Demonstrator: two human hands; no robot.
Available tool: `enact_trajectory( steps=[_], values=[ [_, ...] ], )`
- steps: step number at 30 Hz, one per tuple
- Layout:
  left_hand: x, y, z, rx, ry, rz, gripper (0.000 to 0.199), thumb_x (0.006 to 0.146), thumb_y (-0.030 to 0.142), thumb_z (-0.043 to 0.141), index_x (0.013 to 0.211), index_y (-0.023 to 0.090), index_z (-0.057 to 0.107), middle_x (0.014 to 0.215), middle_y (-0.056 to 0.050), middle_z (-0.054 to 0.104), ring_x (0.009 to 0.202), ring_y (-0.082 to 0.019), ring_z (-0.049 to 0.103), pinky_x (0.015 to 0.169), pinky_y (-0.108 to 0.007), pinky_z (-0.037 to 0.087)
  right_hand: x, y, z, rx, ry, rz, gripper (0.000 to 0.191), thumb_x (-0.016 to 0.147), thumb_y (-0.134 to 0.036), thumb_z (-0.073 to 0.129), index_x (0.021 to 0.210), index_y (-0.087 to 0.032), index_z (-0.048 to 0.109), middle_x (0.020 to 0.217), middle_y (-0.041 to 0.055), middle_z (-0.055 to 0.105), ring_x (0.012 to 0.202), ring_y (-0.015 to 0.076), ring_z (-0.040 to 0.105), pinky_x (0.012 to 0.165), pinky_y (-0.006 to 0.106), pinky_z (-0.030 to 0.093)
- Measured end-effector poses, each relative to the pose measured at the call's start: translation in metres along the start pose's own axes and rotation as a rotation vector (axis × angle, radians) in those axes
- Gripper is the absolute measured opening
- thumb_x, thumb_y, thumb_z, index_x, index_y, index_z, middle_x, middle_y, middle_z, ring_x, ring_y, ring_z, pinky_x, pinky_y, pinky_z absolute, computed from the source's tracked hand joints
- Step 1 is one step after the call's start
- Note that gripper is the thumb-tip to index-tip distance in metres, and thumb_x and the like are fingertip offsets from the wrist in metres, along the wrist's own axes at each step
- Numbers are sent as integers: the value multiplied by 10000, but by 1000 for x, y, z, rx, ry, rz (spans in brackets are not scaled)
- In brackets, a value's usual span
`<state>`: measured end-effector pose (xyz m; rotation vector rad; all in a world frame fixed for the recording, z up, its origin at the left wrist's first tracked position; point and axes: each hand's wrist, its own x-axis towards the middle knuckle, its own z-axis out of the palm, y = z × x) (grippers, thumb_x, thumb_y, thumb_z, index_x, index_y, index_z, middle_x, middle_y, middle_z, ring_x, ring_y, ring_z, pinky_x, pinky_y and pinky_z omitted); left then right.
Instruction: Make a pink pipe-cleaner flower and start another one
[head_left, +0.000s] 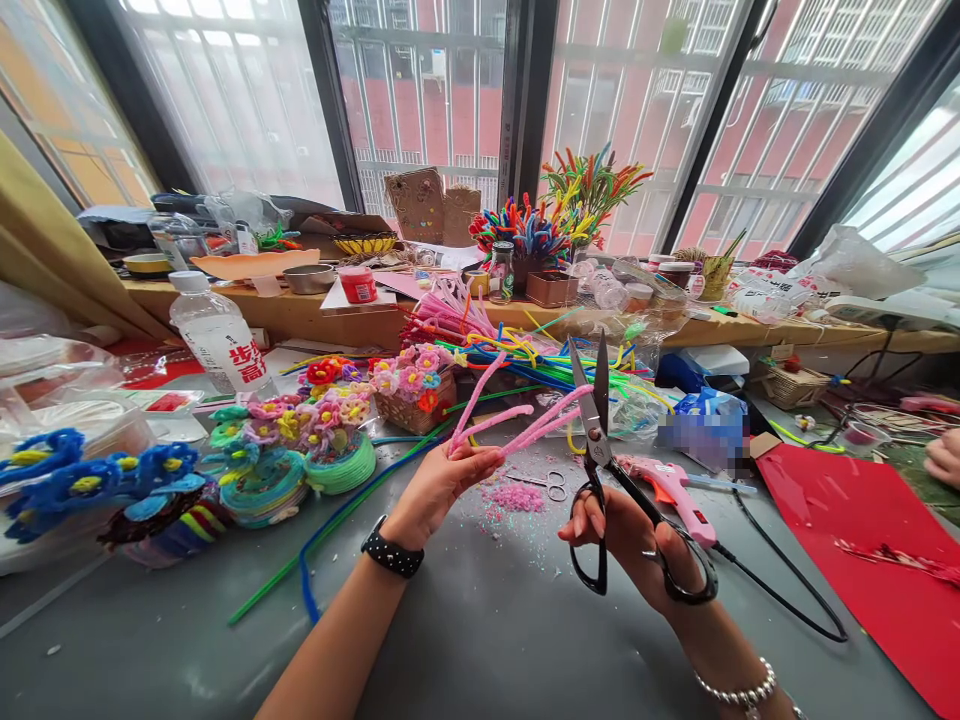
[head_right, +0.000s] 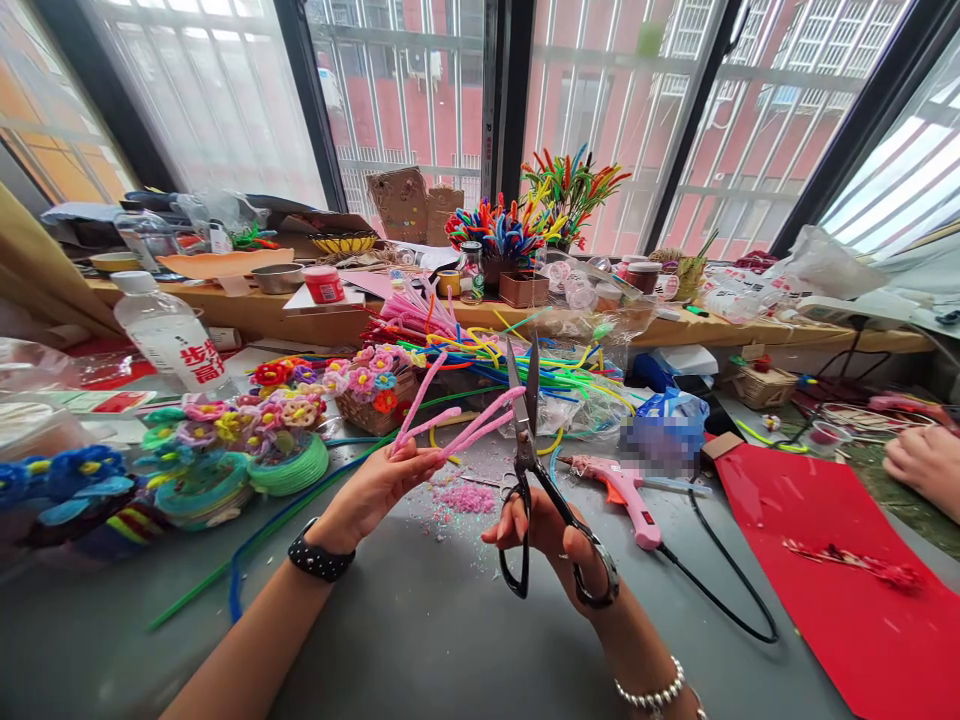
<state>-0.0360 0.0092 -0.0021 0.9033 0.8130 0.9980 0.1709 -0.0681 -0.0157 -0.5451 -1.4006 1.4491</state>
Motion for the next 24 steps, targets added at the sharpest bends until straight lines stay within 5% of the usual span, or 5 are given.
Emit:
enact_trajectory(
  steps=[14, 24],
  values=[
    [-7, 5, 9, 184, -103, -12, 411, 545, 186, 694, 484, 174, 288, 493, 64, 421, 489, -42, 444, 496, -173, 353, -1, 2, 2, 123, 56, 20, 604, 559, -749, 405, 798, -206, 515, 877, 64, 449, 996, 301, 433, 823, 400, 351],
    [-5, -1, 10, 250, -124, 31, 443, 556, 221, 680, 490, 183, 243, 485, 63, 408, 496, -53, 418, 506, -195, 347, -1, 6, -3, 259, 131, 25, 496, 583, -647, 505, 736, -178, 555, 772, 44, 492, 827, 220, 511, 768, 327, 396]
  ],
)
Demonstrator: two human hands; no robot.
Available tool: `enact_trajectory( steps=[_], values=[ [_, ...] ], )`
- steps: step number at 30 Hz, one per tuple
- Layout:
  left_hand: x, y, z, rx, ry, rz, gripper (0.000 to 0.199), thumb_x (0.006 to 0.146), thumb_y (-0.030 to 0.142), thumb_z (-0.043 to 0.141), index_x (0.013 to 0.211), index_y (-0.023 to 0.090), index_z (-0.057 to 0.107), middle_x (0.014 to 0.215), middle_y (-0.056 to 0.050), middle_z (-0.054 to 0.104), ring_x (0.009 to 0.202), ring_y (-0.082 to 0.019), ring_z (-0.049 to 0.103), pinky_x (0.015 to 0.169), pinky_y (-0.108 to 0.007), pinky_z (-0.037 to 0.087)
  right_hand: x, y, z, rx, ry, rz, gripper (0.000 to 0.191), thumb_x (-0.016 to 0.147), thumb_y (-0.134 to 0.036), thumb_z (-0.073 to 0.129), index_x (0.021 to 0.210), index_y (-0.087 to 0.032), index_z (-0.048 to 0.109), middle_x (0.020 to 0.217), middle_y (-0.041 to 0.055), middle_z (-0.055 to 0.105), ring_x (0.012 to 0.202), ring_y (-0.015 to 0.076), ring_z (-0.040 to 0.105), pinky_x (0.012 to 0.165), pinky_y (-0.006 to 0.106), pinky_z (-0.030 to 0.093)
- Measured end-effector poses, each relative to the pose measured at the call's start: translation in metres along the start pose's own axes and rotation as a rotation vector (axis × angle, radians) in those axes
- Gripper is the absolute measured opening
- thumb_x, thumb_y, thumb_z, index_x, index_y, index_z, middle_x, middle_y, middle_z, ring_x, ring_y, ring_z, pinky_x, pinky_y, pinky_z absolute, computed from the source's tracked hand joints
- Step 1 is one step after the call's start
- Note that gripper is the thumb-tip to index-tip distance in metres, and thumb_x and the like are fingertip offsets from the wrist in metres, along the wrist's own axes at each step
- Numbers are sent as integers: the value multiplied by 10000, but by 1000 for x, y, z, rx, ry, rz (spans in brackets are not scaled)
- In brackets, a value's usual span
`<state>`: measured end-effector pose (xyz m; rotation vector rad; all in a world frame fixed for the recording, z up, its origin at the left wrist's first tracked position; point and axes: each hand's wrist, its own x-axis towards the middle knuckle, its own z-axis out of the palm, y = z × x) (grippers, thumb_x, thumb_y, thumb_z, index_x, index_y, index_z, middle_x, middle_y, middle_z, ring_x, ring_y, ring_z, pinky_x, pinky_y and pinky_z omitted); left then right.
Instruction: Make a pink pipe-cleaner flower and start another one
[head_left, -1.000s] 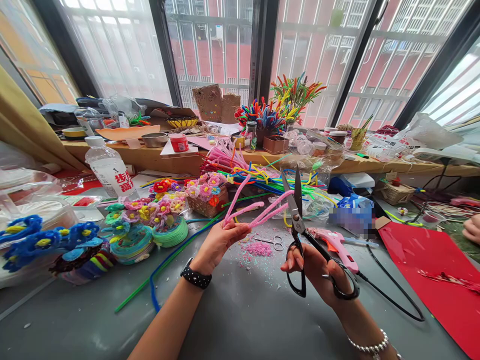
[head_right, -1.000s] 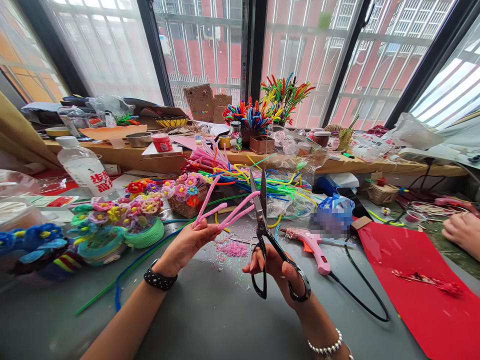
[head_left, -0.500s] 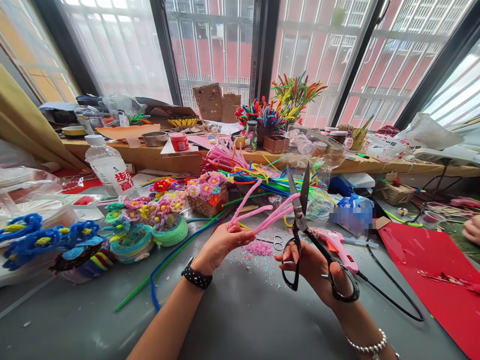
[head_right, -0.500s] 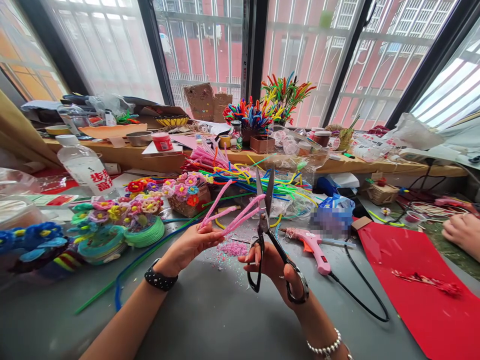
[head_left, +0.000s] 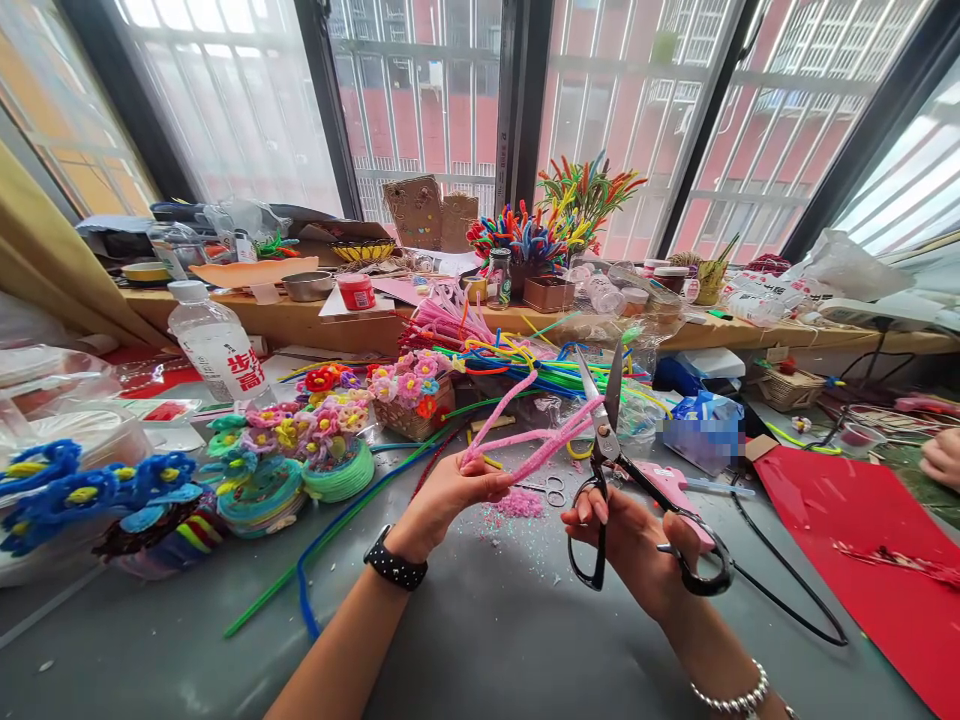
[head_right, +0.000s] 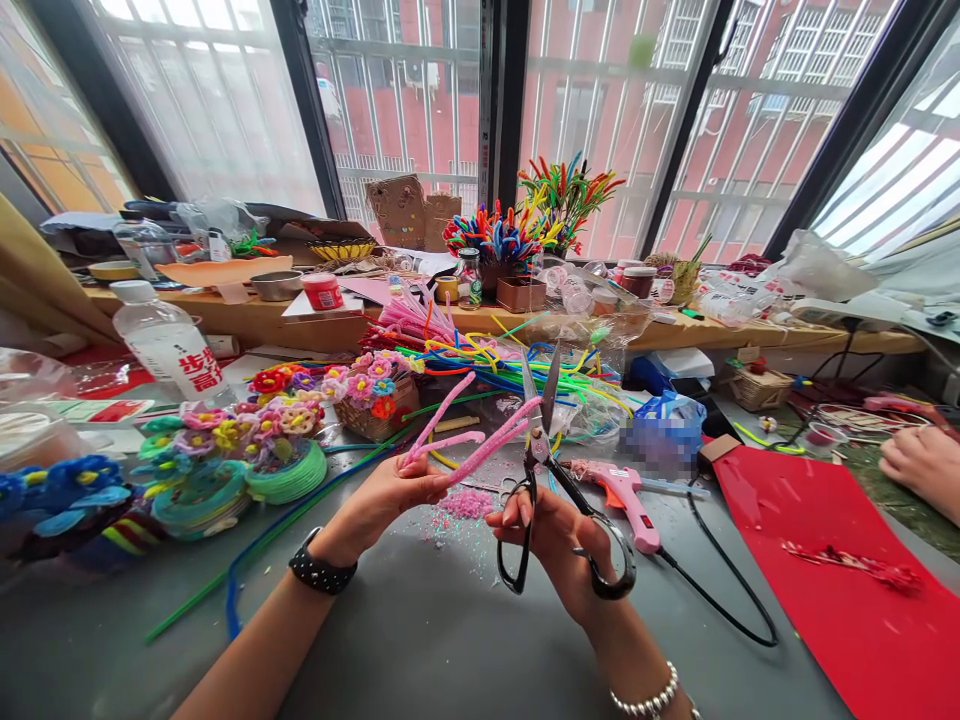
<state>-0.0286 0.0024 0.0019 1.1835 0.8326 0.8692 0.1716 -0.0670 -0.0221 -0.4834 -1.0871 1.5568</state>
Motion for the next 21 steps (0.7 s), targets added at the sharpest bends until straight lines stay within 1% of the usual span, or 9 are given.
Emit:
enact_trajectory(
  steps=[2, 4, 7, 10, 12, 13, 15, 18, 21],
  values=[
    [0, 0, 0, 24, 7, 4, 443, 557, 230, 677, 481, 179, 244, 479, 63, 416, 494, -53, 417, 506, -195, 346, 0, -1, 1, 19, 21, -2, 467, 595, -621, 510, 715, -172, 561, 698, 24, 490, 685, 175, 526, 745, 325, 409],
    [1, -1, -1, 47, 13, 6, 434, 557, 239, 675, 472, 174, 254, 482, 59, 437, 497, -56, 423, 510, -198, 351, -1, -1, 1, 27, 39, 2, 462, 600, -615, 500, 694, -168, 565, 617, -4, 475, 513, 120, 486, 717, 330, 422],
    [2, -3, -2, 63, 25, 12, 427, 552, 247, 679, 470, 170, 266, 487, 56, 457, 497, -56, 434, 516, -198, 365, -1, -1, 2, 3, 75, 16, 466, 565, -622, 522, 650, -165, 556, 550, -26, 473, 382, 77, 420, 660, 322, 439],
    [2, -3, -3, 71, 46, 9, 434, 537, 257, 689, 470, 169, 269, 489, 55, 463, 490, -53, 442, 517, -192, 377, 0, 0, 1, 7, 218, 31, 337, 615, -480, 586, 512, -181, 470, 400, -80, 384, 272, 33, 311, 526, 246, 434],
    [2, -2, -4, 61, 73, 0, 445, 526, 268, 696, 466, 169, 266, 506, 45, 485, 502, -60, 466, 521, -192, 390, 2, -2, -1, 23, 352, 12, 361, 646, -361, 604, 435, -186, 370, 327, -111, 281, 234, 12, 238, 477, 198, 414],
    [2, -2, -4, 50, 92, -4, 447, 522, 273, 697, 463, 169, 267, 516, 39, 498, 512, -65, 480, 526, -193, 397, 2, -4, -3, 30, 403, -8, 387, 649, -347, 605, 422, -186, 337, 316, -116, 256, 229, 8, 223, 471, 187, 410],
    [2, -1, -5, 26, 134, -7, 426, 516, 273, 700, 456, 163, 293, 532, 29, 517, 532, -75, 504, 534, -194, 408, 3, -7, -8, 27, 456, -54, 406, 649, -385, 599, 425, -185, 326, 321, -116, 265, 234, 7, 230, 476, 187, 412],
    [2, 0, -6, 12, 186, 4, 363, 503, 267, 710, 455, 148, 370, 552, 18, 538, 541, -79, 518, 541, -193, 419, 2, -13, -14, -80, 471, -81, 388, 701, -401, 547, 444, -183, 354, 345, -101, 316, 259, 18, 269, 501, 200, 414],
    [4, 1, -7, 28, 239, 33, 321, 503, 288, 707, 463, 140, 425, 576, -2, 565, 550, -88, 531, 551, -201, 430, 1, -15, -16, -342, 436, -82, 393, 754, -385, 490, 433, -182, 385, 360, -70, 368, 320, 46, 352, 552, 219, 417]
  ],
)
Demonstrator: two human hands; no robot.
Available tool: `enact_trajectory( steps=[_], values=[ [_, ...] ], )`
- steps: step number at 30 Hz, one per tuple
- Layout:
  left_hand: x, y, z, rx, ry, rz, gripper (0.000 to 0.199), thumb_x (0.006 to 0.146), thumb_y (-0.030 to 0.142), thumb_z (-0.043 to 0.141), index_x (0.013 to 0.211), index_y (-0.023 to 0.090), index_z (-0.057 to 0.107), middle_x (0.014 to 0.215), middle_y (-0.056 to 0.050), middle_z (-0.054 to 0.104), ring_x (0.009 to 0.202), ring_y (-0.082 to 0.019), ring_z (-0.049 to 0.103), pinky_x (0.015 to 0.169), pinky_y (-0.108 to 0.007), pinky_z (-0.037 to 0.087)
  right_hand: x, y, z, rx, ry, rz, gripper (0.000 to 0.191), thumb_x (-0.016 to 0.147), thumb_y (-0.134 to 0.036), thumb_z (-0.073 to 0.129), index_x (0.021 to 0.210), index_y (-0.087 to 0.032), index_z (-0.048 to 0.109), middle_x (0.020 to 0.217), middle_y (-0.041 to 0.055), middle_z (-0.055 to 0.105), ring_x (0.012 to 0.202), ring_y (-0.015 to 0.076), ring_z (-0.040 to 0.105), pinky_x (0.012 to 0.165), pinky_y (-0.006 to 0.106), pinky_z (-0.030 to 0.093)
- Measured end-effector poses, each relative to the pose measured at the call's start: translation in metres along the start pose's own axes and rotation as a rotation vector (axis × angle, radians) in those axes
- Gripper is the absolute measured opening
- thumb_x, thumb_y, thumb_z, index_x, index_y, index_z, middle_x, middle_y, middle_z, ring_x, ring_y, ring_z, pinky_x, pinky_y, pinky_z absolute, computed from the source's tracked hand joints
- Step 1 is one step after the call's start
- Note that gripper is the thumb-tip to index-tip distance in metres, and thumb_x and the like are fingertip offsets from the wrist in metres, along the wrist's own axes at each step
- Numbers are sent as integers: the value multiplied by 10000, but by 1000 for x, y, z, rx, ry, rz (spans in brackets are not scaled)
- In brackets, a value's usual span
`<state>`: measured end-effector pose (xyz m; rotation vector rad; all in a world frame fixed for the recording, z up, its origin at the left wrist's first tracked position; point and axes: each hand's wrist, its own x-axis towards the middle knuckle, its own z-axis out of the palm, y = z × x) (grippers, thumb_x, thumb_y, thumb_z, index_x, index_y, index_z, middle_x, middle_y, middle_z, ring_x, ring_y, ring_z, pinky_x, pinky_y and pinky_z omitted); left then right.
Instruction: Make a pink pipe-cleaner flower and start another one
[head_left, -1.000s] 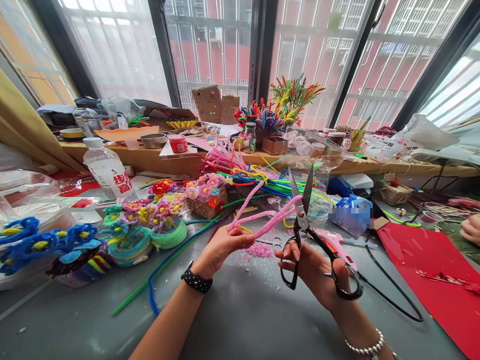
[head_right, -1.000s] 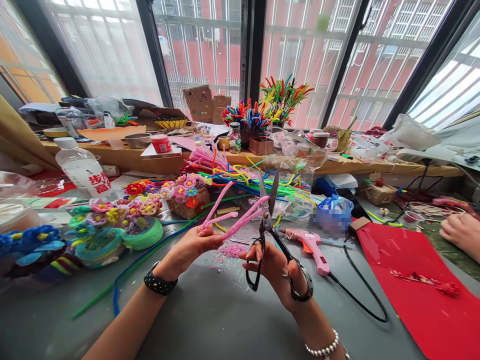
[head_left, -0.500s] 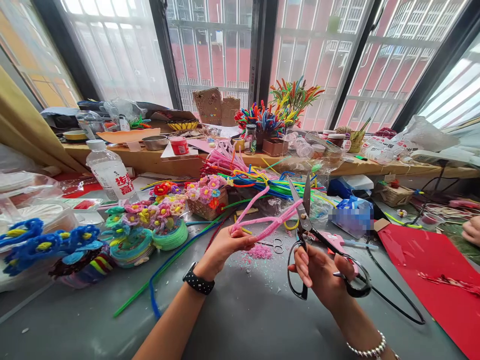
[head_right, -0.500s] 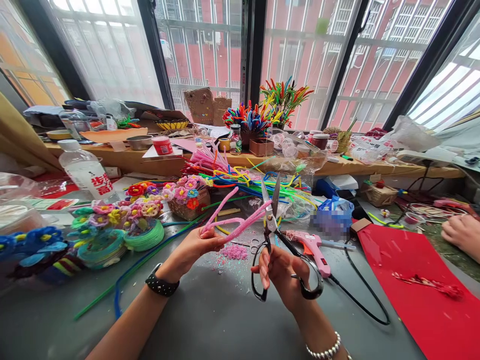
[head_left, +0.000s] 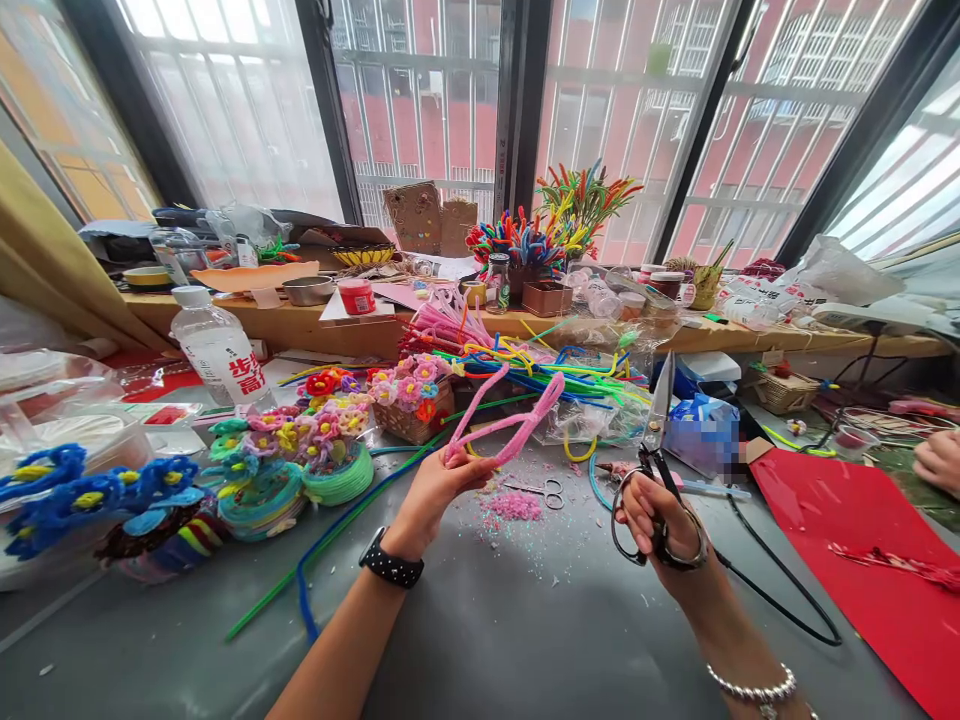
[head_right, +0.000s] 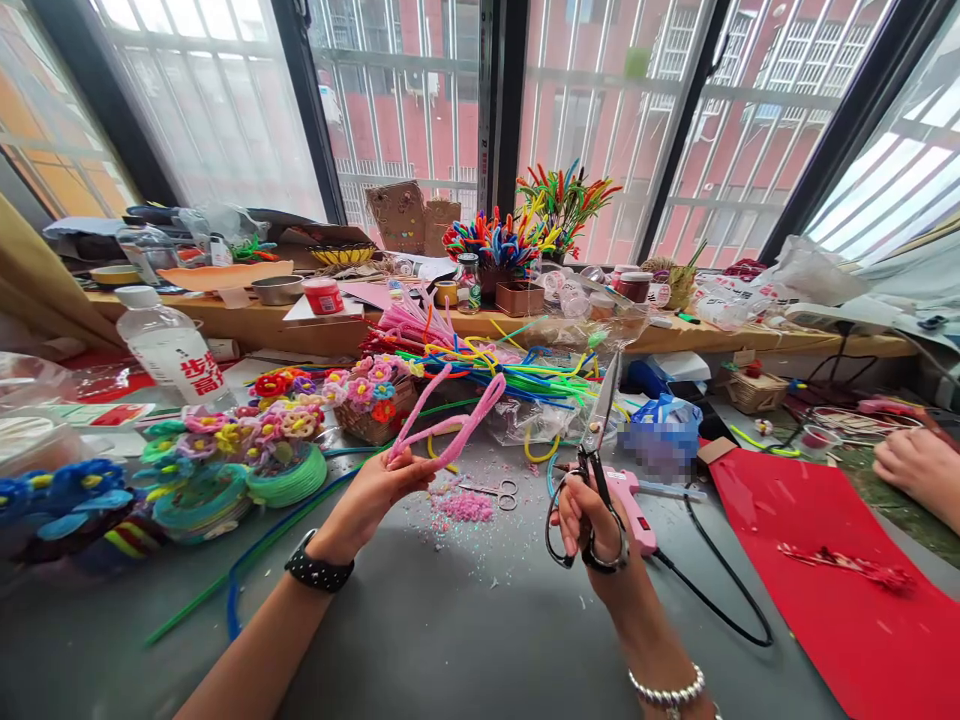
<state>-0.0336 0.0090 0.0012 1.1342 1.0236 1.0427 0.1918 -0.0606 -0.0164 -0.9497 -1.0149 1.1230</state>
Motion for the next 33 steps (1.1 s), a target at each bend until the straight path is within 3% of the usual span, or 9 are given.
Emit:
enact_trajectory(
  steps=[3, 8, 13, 17, 22, 24, 27, 30, 33],
  values=[
    [3, -2, -2, 34, 93, 63, 268, 516, 295, 695, 503, 132, 483, 554, -3, 566, 547, -94, 532, 558, -208, 431, -4, -4, 1, -289, -57, -12, 389, 754, -412, 479, 447, -182, 413, 374, -40, 422, 395, 82, 430, 594, 245, 421],
    [10, -9, -10, 173, 241, 263, 241, 578, 349, 638, 597, 128, 546, 564, -6, 579, 544, -110, 522, 567, -235, 424, -24, -10, -16, -828, 18, 195, 287, 711, -465, 484, 609, -198, 460, 401, -42, 453, 387, 128, 468, 434, 238, 370],
    [12, -11, -19, 737, 449, 394, 208, 687, 368, 530, 680, 161, 554, 646, -17, 614, 592, -135, 535, 563, -234, 375, -51, -11, -54, -1495, 51, 187, 263, 620, -493, 536, 587, -232, 538, 513, 7, 575, 498, 195, 534, 437, 252, 346],
    [12, -12, -22, 1258, 549, 369, 148, 752, 280, 460, 668, 177, 525, 678, -44, 620, 622, -172, 562, 523, -248, 317, -63, -9, -82, -1608, -1, 344, 293, 608, -524, 531, 635, -234, 564, 640, 39, 646, 608, 244, 591, 483, 278, 395],
    [12, -12, -24, 1463, 614, 321, 138, 770, 255, 430, 701, 191, 531, 726, -58, 628, 688, -202, 582, 504, -254, 295, -61, -17, -101, -1576, -61, 232, 182, 569, -328, 593, 726, -237, 586, 831, 39, 647, 700, 218, 601, 531, 258, 416],
    [11, -11, -25, 1480, 630, 317, 147, 775, 246, 416, 708, 189, 534, 734, -68, 625, 707, -210, 579, 517, -259, 305, -55, -24, -90, -1539, -62, 185, 156, 586, -330, 584, 705, -230, 591, 784, 40, 649, 690, 218, 599, 529, 259, 411],
    [12, -9, -27, 1398, 610, 353, 168, 783, 240, 396, 694, 182, 527, 734, -75, 619, 700, -202, 571, 544, -260, 325, -36, -28, -48, -1352, -59, 103, 158, 661, -373, 543, 703, -231, 599, 701, 33, 645, 629, 200, 589, 545, 275, 412],
    [13, -7, -27, 1093, 528, 414, 194, 773, 284, 416, 632, 183, 505, 647, -42, 604, 619, -167, 557, 550, -242, 352, -4, -17, 8, -992, -127, 10, 207, 700, -396, 519, 662, -209, 599, 654, 30, 623, 612, 182, 569, 567, 287, 423],
    [13, -7, -23, 689, 411, 425, 186, 734, 321, 467, 619, 180, 507, 584, -5, 589, 555, -134, 542, 537, -218, 383, 29, 5, 56, -497, -107, 143, 251, 664, -417, 559, 708, -173, 593, 636, 26, 603, 563, 150, 552, 501, 263, 437]
  ],
)
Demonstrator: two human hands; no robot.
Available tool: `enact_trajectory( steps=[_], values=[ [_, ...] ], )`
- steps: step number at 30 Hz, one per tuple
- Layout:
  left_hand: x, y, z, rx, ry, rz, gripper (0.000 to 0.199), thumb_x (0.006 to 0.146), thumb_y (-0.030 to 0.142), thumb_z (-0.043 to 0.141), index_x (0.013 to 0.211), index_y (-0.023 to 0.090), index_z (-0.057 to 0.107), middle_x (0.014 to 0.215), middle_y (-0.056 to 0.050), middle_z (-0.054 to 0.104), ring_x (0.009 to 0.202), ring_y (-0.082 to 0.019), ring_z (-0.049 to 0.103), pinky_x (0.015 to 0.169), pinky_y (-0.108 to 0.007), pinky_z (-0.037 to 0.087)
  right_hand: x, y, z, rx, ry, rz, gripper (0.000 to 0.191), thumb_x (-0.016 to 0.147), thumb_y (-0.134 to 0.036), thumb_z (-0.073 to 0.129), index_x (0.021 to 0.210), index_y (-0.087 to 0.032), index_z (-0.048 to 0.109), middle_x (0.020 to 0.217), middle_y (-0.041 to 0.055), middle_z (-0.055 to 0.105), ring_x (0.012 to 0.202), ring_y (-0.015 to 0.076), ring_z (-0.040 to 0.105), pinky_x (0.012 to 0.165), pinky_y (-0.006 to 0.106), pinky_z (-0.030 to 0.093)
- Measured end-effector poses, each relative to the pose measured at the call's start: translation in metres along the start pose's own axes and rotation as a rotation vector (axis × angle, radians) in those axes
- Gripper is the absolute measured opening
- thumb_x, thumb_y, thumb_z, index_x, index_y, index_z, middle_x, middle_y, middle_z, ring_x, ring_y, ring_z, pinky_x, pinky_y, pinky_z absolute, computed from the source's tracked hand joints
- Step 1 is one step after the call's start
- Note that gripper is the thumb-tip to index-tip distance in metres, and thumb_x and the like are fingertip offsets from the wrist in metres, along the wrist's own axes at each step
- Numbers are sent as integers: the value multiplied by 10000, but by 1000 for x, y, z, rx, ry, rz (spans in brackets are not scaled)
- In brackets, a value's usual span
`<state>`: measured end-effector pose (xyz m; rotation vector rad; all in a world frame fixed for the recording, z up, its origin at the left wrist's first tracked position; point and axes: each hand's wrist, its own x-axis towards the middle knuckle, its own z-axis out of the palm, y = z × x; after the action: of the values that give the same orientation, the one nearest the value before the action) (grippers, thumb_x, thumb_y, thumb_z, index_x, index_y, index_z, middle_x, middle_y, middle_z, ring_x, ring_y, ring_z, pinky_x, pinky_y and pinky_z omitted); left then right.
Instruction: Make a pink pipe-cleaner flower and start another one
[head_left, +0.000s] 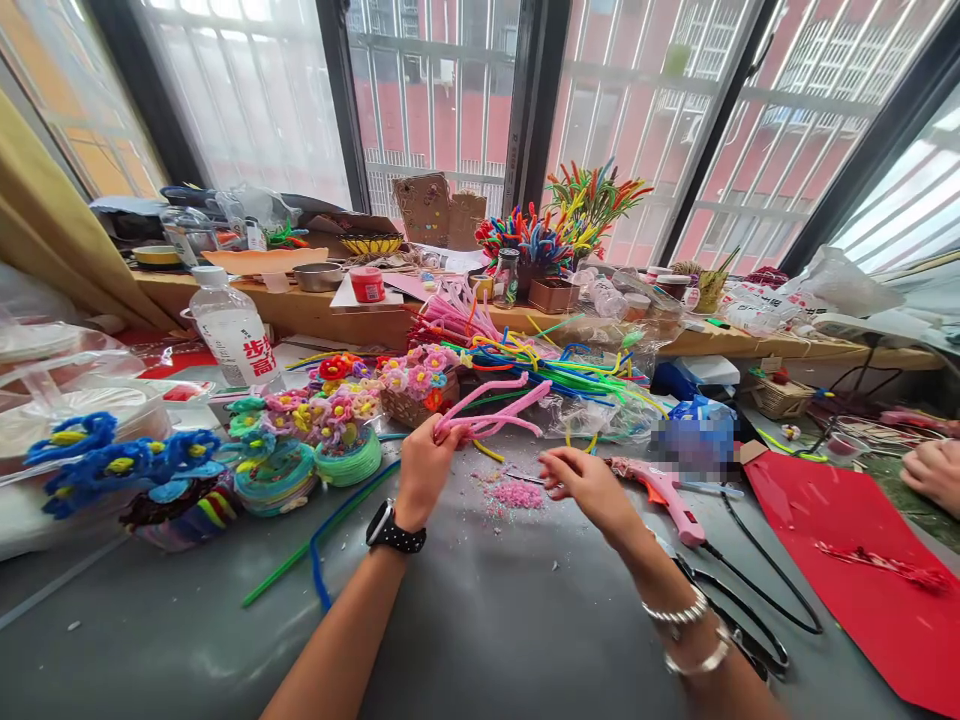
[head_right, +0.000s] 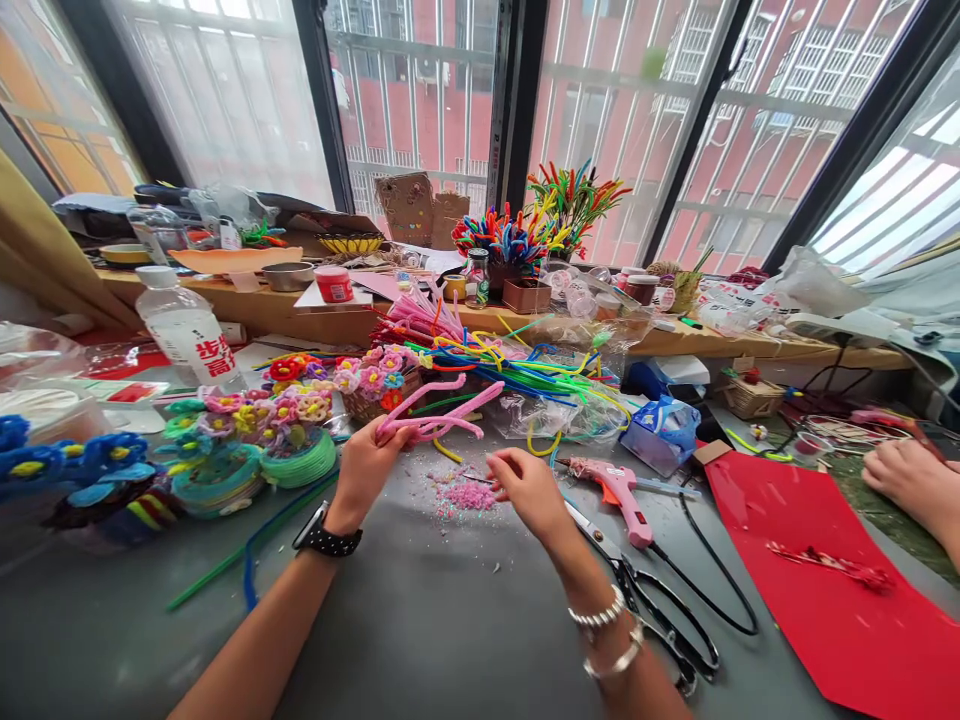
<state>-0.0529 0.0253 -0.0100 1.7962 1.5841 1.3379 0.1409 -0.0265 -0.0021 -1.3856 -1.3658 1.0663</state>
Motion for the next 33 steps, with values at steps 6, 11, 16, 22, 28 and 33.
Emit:
enact_trajectory(
  steps=[6, 11, 16, 22, 28, 33],
  values=[
    [-6, 9, 9, -310, -239, -18, 148, 657, 299, 545, 593, 169, 516, 518, 20, 566, 504, -121, 538, 503, -208, 405, 25, 13, 36, 574, 4, -2, 274, 620, -378, 641, 747, -145, 575, 491, -62, 499, 384, 32, 403, 371, 151, 294],
    [-9, 9, 9, -170, -155, 5, 144, 671, 253, 503, 549, 176, 500, 457, 33, 520, 459, -114, 516, 476, -204, 369, 16, 25, 23, 623, 94, 53, 312, 564, -410, 674, 578, -127, 544, 443, -47, 514, 335, 30, 390, 330, 161, 256],
    [-1, -2, 2, 105, 39, -62, 195, 731, 353, 451, 648, 187, 513, 525, 1, 570, 542, -164, 584, 515, -233, 371, 17, 22, 7, 708, 251, 26, 286, 537, -368, 704, 642, -132, 580, 500, -48, 538, 395, 40, 445, 372, 160, 325],
    [0, -5, 6, 352, -80, -143, 351, 739, 513, 379, 767, 174, 469, 755, -107, 628, 665, -240, 612, 546, -287, 400, 18, 21, 1, 707, 342, 26, 280, 561, -366, 689, 690, -134, 600, 571, -24, 580, 465, 59, 512, 450, 175, 411],
    [-2, -6, 8, 535, -3, -39, 351, 790, 416, 338, 897, 115, 485, 943, -207, 584, 940, -320, 536, 748, -395, 394, 17, 23, 5, 655, 311, -9, 268, 594, -365, 667, 727, -140, 606, 572, -18, 583, 476, 79, 528, 455, 198, 438],
    [-6, 1, 12, 142, -38, 280, 340, 765, 323, 444, 1066, 165, 463, 1189, -127, 482, 1114, -239, 425, 918, -373, 332, 15, 23, 12, 616, 177, -59, 254, 637, -362, 641, 760, -142, 607, 599, -8, 599, 503, 86, 547, 472, 200, 457]
  ],
)
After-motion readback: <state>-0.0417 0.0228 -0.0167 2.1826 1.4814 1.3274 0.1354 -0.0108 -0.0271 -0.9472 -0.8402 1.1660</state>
